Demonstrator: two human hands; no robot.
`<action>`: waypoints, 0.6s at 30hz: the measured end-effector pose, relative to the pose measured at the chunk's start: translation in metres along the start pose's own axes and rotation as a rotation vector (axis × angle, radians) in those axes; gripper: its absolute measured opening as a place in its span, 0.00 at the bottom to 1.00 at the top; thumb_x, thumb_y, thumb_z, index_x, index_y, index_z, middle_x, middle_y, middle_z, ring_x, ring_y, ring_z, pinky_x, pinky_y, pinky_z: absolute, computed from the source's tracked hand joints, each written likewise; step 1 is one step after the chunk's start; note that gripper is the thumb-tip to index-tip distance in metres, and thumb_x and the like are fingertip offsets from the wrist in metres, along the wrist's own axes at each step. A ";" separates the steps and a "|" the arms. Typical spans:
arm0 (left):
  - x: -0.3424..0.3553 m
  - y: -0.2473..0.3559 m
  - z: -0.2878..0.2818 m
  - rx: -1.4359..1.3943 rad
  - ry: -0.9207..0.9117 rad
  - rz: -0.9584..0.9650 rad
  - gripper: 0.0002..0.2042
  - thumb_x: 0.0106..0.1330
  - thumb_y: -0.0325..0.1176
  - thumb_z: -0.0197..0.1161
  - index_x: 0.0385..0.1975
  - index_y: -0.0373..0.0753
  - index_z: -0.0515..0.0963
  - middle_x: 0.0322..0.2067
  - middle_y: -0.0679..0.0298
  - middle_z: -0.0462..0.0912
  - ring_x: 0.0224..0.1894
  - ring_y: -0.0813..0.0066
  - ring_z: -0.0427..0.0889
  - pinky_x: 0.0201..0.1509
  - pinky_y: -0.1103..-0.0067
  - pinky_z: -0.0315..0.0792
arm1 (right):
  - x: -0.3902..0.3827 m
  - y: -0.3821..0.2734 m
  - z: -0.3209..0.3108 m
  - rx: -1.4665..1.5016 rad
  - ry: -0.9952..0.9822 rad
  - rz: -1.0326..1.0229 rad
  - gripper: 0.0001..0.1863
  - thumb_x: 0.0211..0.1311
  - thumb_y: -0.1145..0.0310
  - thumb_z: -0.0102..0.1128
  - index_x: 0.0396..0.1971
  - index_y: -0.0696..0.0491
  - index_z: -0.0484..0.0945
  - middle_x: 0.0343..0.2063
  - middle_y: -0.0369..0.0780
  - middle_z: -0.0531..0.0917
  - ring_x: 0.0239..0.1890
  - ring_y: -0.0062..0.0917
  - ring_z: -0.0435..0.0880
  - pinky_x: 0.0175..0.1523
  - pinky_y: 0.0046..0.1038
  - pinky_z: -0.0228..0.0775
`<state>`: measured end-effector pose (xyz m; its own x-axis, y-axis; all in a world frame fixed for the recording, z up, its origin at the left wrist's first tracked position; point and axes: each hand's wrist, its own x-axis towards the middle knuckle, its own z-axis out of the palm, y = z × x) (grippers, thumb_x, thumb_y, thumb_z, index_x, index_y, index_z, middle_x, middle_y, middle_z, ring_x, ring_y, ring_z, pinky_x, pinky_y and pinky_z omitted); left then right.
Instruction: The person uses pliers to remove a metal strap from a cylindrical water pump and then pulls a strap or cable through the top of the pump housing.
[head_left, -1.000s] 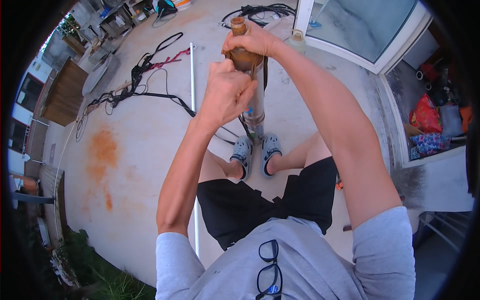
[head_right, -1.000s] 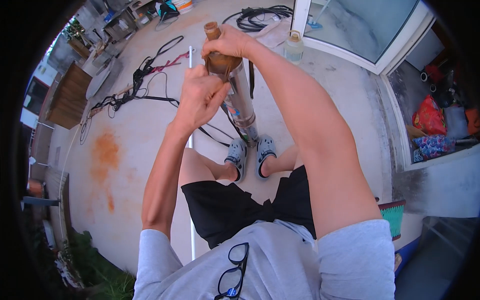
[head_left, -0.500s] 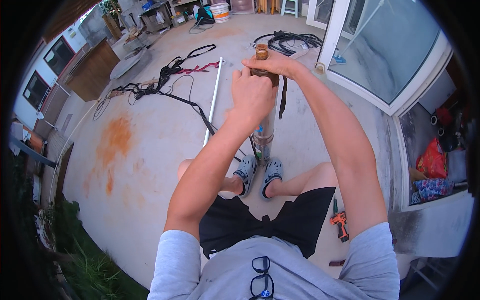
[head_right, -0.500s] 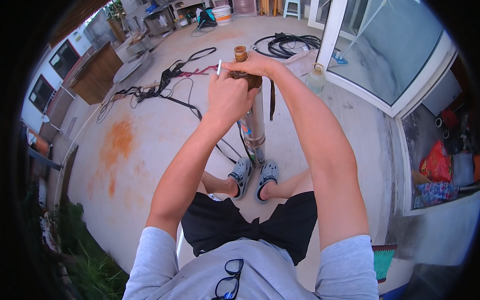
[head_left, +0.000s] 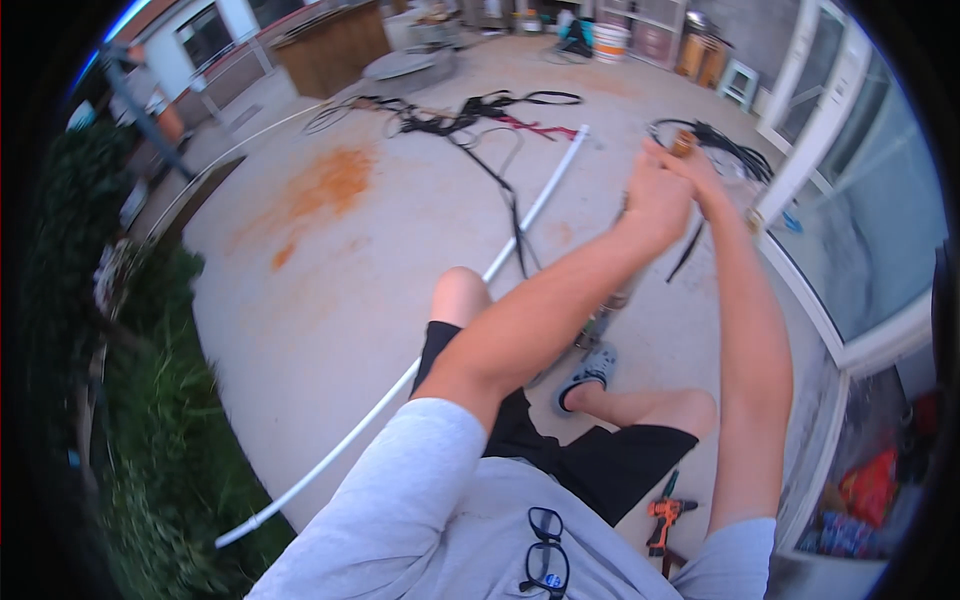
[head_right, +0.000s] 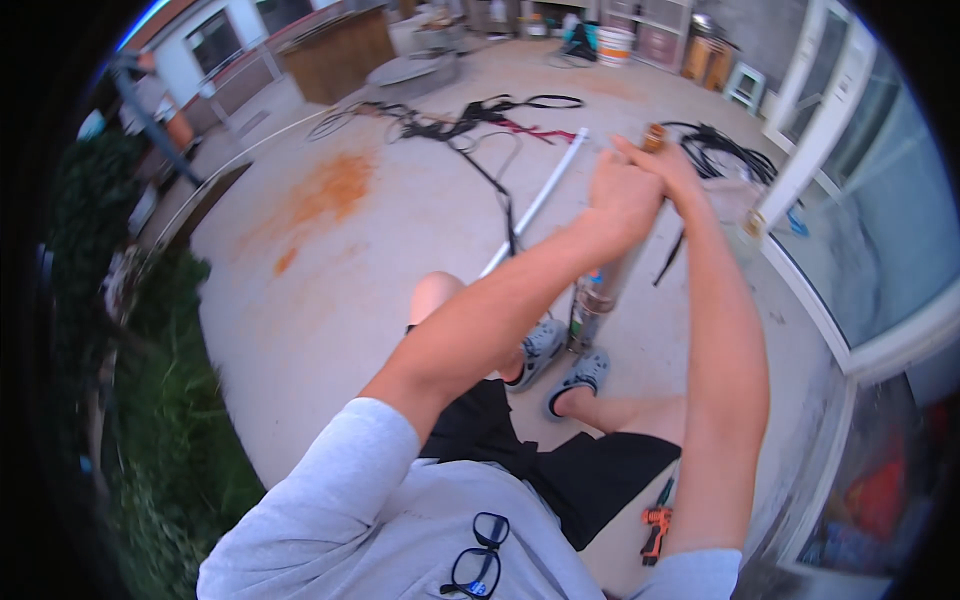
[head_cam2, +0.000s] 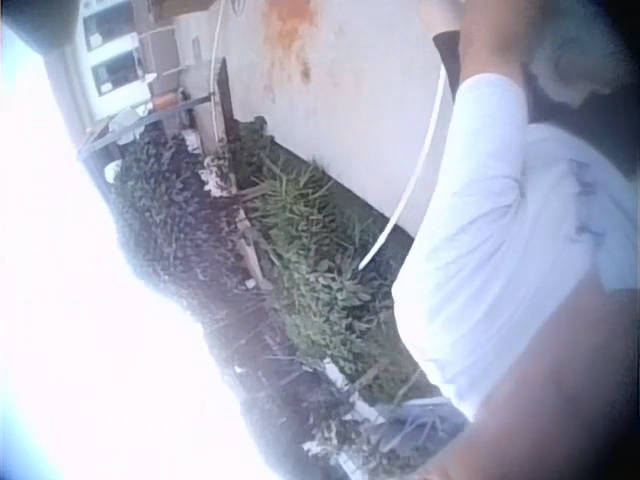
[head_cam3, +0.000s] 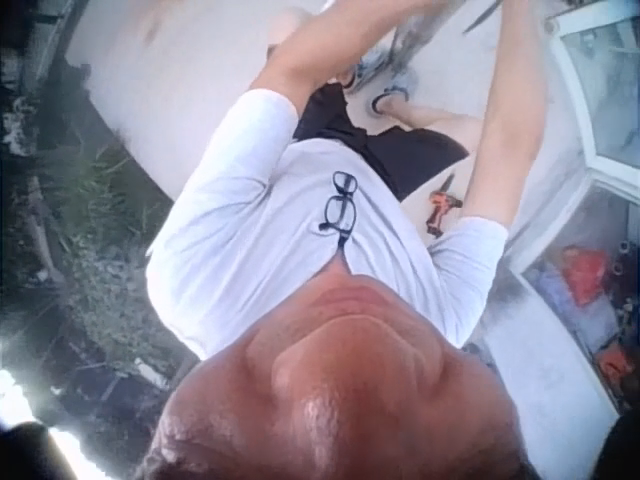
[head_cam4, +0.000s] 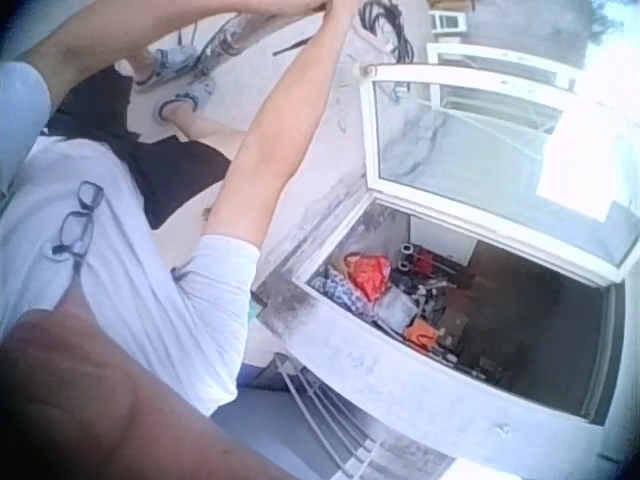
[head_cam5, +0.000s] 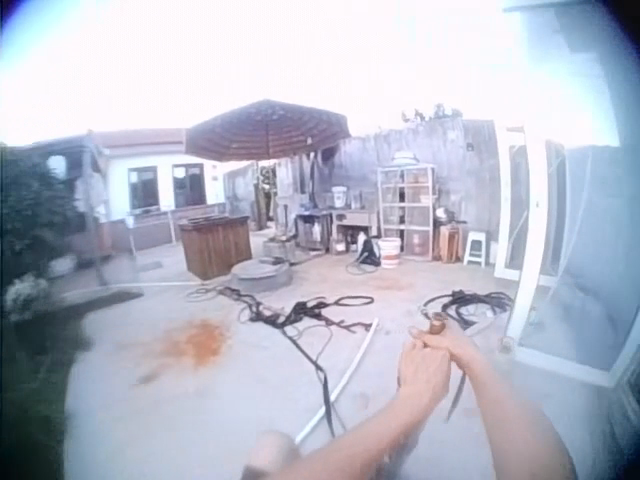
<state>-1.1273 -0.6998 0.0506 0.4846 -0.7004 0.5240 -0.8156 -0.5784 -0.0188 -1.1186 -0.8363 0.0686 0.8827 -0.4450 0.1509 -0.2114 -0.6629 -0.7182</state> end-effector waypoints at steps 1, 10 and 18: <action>0.003 0.006 -0.003 0.037 -0.027 0.005 0.07 0.53 0.33 0.65 0.30 0.46 0.87 0.33 0.63 0.88 0.45 0.66 0.83 0.52 0.69 0.66 | 0.005 0.005 0.000 -0.006 0.013 0.064 0.37 0.44 0.31 0.68 0.26 0.57 0.84 0.26 0.42 0.86 0.31 0.27 0.85 0.39 0.32 0.75; 0.010 0.003 0.005 -0.357 -0.176 -0.346 0.08 0.54 0.31 0.66 0.33 0.43 0.87 0.36 0.59 0.88 0.39 0.62 0.88 0.39 0.64 0.78 | 0.047 0.021 0.012 0.078 0.113 0.108 0.36 0.45 0.39 0.70 0.31 0.65 0.84 0.33 0.50 0.86 0.37 0.34 0.87 0.43 0.34 0.75; -0.008 -0.009 0.008 -0.489 -0.066 -0.281 0.16 0.64 0.43 0.55 0.27 0.39 0.85 0.27 0.51 0.85 0.32 0.50 0.85 0.38 0.59 0.77 | 0.026 -0.014 0.022 -0.078 0.203 0.027 0.33 0.42 0.45 0.64 0.34 0.65 0.84 0.39 0.60 0.83 0.47 0.48 0.84 0.53 0.39 0.74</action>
<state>-1.1212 -0.6929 0.0397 0.7100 -0.5813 0.3975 -0.6964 -0.4960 0.5187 -1.0832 -0.8254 0.0671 0.7752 -0.5700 0.2721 -0.2721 -0.6901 -0.6706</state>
